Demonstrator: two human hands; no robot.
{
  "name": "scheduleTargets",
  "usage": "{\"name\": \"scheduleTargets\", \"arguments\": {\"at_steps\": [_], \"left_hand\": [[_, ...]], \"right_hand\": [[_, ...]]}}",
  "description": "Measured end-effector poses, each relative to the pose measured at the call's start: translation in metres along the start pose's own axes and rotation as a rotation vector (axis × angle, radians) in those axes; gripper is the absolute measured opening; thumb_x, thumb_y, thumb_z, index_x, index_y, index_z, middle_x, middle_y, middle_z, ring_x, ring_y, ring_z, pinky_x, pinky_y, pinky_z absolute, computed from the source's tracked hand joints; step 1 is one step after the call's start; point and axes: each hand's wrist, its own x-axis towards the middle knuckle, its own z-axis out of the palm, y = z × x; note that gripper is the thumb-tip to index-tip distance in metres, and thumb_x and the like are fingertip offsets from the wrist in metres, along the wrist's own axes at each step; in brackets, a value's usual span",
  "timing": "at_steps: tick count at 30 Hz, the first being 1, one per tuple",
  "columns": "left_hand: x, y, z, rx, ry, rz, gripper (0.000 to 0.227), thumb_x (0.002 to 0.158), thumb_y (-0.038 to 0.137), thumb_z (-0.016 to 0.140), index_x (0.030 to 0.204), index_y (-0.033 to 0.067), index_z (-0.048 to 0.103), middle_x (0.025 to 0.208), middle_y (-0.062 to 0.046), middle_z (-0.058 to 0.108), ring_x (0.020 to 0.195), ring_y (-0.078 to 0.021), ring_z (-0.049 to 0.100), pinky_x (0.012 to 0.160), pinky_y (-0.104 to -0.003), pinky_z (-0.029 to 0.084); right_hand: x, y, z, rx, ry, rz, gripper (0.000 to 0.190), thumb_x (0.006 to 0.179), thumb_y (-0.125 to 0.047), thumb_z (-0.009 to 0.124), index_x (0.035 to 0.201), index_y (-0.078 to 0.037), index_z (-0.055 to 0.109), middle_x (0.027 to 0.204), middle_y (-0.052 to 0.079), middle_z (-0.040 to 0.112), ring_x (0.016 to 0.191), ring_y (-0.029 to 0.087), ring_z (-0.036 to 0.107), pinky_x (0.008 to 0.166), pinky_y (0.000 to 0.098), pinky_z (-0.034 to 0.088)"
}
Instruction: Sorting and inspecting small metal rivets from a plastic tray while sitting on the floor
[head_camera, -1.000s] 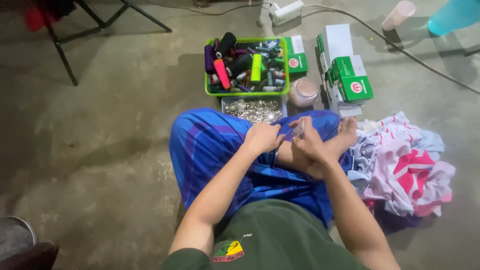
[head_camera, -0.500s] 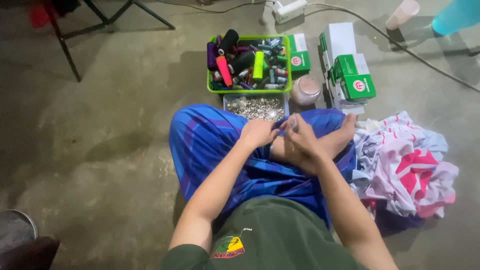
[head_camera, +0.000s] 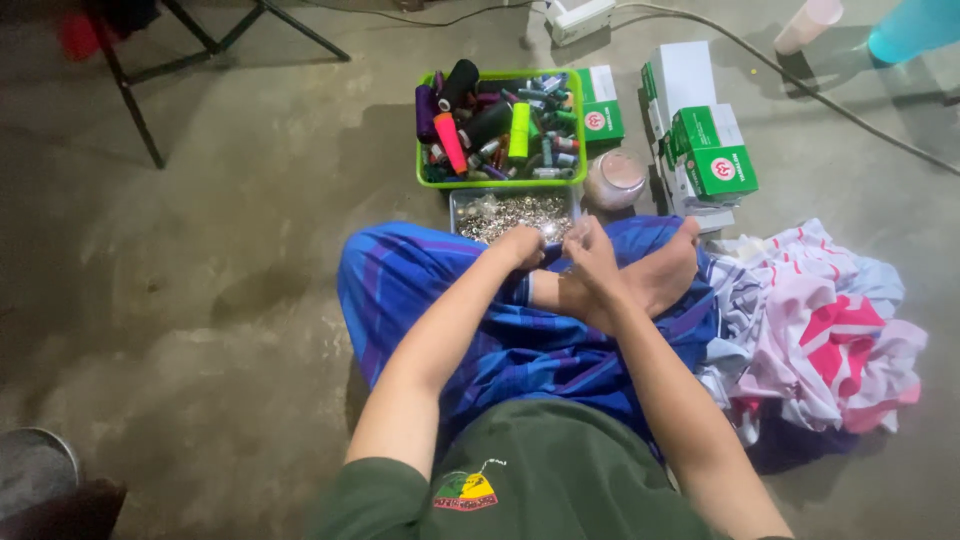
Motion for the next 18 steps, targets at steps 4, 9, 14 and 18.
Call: {"name": "scheduleTargets", "arguments": {"at_steps": [4, 9, 14, 18], "left_hand": [[-0.01, 0.016, -0.017, 0.047, -0.004, 0.054, 0.039, 0.082, 0.025, 0.071, 0.113, 0.0027, 0.075, 0.113, -0.021, 0.075, 0.113, -0.0399, 0.07, 0.1, -0.051, 0.059], [-0.028, 0.027, -0.032, 0.0, 0.164, -0.008, 0.032, 0.08, 0.015, 0.068, 0.11, 0.0035, 0.073, 0.109, -0.018, 0.073, 0.112, -0.0377, 0.07, 0.098, -0.05, 0.059], [-0.012, 0.014, -0.013, 0.116, 0.195, 0.005, 0.024, 0.08, 0.011, 0.067, 0.102, 0.0048, 0.076, 0.105, -0.016, 0.077, 0.106, -0.0361, 0.074, 0.091, -0.05, 0.062], [0.014, 0.002, 0.006, 0.119, 0.228, -0.016, 0.02, 0.083, 0.007, 0.063, 0.094, 0.0026, 0.078, 0.097, -0.018, 0.078, 0.099, -0.0376, 0.076, 0.084, -0.052, 0.063]], "right_hand": [[-0.001, 0.011, 0.007, -0.041, 0.014, -0.041, 0.027, 0.083, -0.025, 0.071, 0.101, -0.011, 0.056, 0.087, 0.022, 0.064, 0.088, 0.042, 0.066, 0.082, 0.0518, 0.051], [-0.002, -0.003, 0.011, -0.101, 0.03, 0.0, 0.028, 0.085, -0.027, 0.072, 0.105, -0.013, 0.058, 0.089, 0.022, 0.067, 0.093, 0.045, 0.067, 0.082, 0.0538, 0.051], [0.002, 0.002, 0.013, -0.127, 0.022, 0.009, 0.029, 0.084, -0.028, 0.072, 0.105, -0.014, 0.056, 0.092, 0.023, 0.067, 0.095, 0.047, 0.067, 0.083, 0.0561, 0.051], [0.002, -0.003, 0.013, -0.147, 0.019, 0.034, 0.03, 0.085, -0.032, 0.072, 0.105, -0.016, 0.055, 0.095, 0.022, 0.068, 0.098, 0.046, 0.068, 0.084, 0.0553, 0.051]]}}
